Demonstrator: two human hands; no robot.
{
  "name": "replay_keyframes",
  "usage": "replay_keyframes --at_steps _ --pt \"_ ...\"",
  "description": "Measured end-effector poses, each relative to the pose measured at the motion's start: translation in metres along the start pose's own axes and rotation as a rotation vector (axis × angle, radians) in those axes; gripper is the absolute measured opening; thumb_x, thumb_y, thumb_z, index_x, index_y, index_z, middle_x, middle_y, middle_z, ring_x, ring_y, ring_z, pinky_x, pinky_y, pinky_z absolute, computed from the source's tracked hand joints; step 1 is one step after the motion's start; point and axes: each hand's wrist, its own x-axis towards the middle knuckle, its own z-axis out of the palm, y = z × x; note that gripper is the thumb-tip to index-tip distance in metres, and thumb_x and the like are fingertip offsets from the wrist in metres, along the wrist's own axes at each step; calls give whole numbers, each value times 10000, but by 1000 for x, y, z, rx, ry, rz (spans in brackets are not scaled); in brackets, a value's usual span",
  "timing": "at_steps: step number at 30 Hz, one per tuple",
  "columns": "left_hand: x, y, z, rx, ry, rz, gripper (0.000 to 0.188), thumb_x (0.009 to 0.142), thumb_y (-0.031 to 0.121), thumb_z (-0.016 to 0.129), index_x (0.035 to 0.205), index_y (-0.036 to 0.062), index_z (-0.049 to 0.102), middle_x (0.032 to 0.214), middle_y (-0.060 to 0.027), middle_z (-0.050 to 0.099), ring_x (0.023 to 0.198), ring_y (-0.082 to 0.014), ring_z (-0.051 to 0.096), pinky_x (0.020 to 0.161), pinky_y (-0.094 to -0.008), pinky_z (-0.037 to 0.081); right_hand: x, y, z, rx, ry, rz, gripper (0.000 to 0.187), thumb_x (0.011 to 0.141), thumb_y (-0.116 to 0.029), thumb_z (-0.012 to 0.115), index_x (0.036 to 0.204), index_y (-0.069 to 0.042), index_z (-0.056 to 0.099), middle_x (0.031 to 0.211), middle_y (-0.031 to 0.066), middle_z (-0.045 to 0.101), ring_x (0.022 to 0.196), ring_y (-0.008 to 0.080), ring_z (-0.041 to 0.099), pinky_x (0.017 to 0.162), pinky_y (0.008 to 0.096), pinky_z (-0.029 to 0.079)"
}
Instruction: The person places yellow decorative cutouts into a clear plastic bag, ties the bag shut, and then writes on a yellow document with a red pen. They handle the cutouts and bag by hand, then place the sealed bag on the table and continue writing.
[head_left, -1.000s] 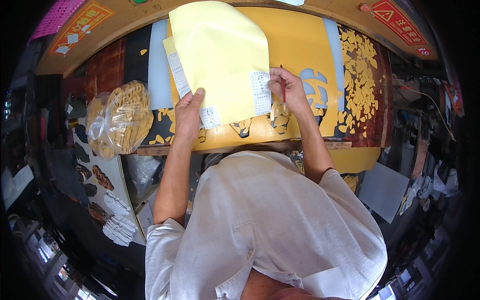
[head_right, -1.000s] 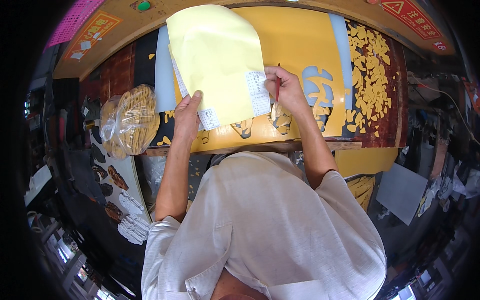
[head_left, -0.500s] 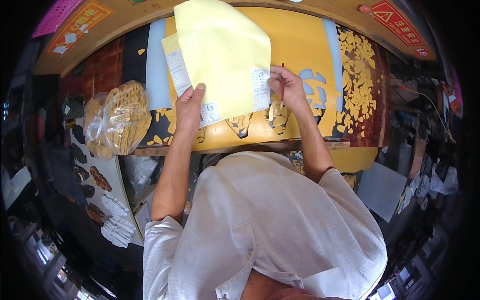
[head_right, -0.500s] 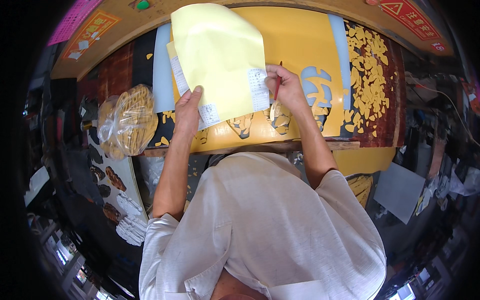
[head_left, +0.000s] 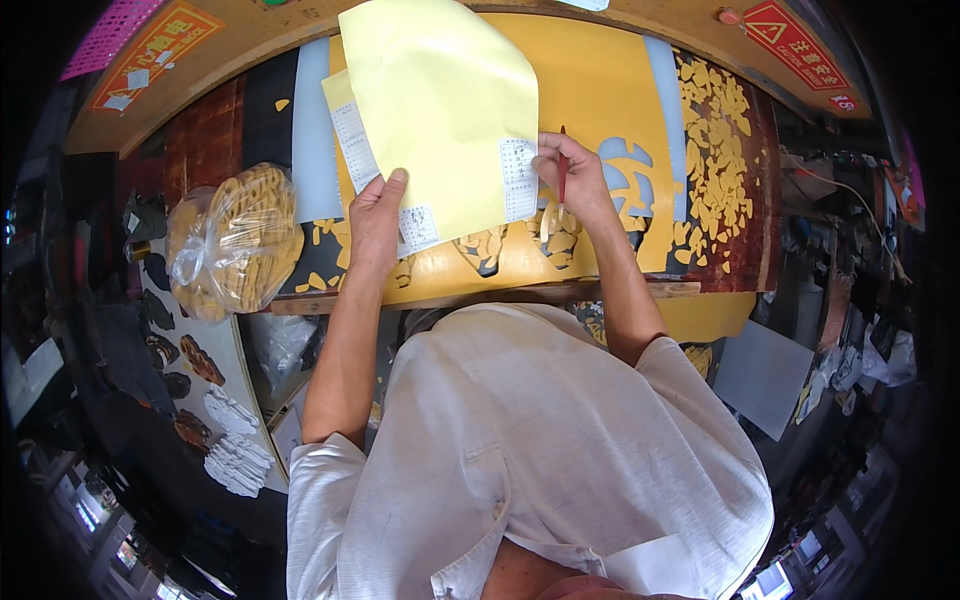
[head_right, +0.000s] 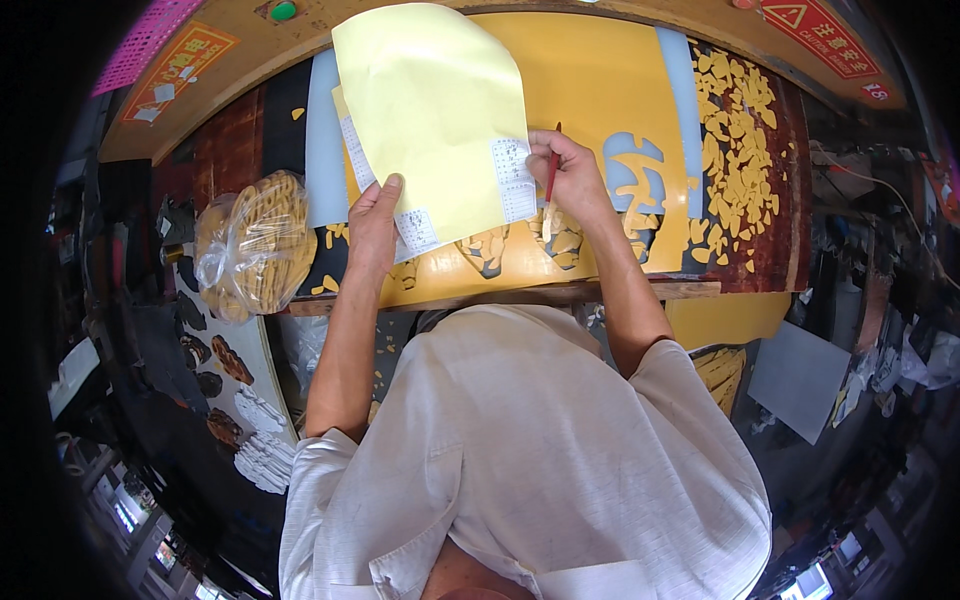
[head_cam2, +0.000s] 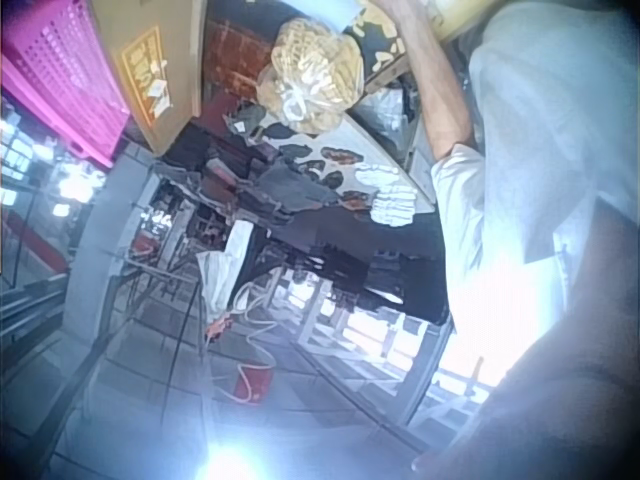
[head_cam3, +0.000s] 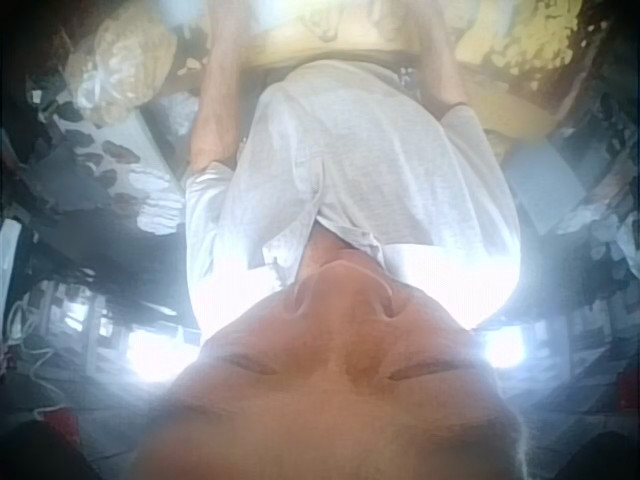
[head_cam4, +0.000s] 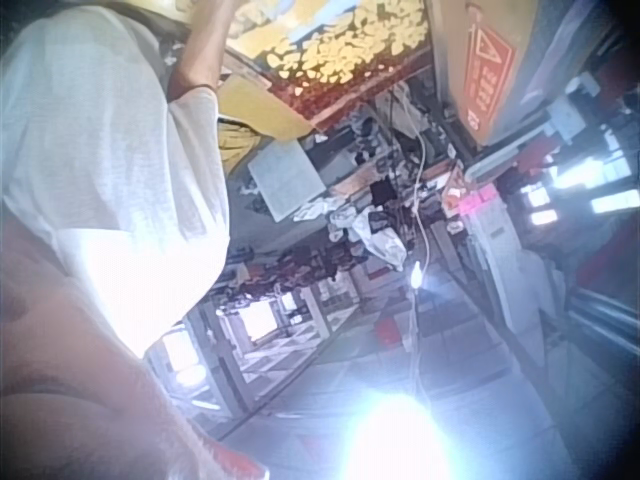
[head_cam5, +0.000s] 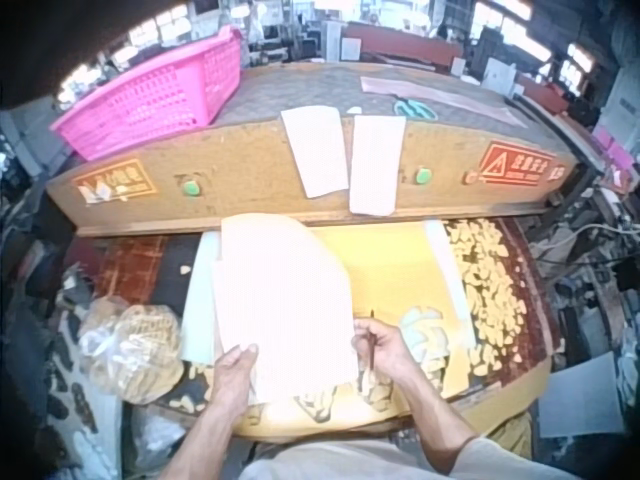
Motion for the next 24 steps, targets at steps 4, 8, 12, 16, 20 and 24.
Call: replay_keyframes --at_steps 4,8,12,16,20,24 --pt "-1 3 -1 26 9 -5 291 1035 234 666 1161 -21 723 1014 -67 747 842 -112 677 741 -263 568 1 0 2 -18 4 -5 296 957 30 640 1250 20 678 1027 39 743 934 95 660 873 267 541" --pt "-2 5 -1 41 10 -17 290 1037 232 660 1161 -23 721 1012 -71 747 839 -116 681 743 -264 569 1 0 3 -15 8 1 301 955 23 648 1255 22 673 1029 39 740 938 97 659 878 269 541" --pt "0 5 -2 35 11 -26 288 1039 230 657 1160 -23 720 1015 -72 748 840 -118 682 742 -262 567 0 -2 5 -24 5 5 304 957 16 651 1260 25 668 1028 41 739 938 97 658 875 270 542" --pt "3 3 -4 27 11 -28 290 1038 232 661 1162 -24 720 1023 -72 748 848 -117 680 752 -261 566 0 -4 6 -19 4 10 306 957 16 650 1262 27 665 1028 42 737 929 96 654 871 270 542" --pt "5 1 -6 15 2 -28 293 1034 234 668 1164 -23 721 1032 -72 749 857 -118 678 763 -260 563 -1 -7 6 11 0 36 308 954 22 647 1262 27 666 1030 44 739 925 96 654 871 270 542" --pt "5 1 -8 50 -15 -50 299 1045 222 649 1228 -10 694 1115 -75 742 962 -136 706 851 -291 590 -2 -9 7 -7 7 32 309 954 26 643 1262 26 668 1028 46 742 930 98 658 875 272 541"
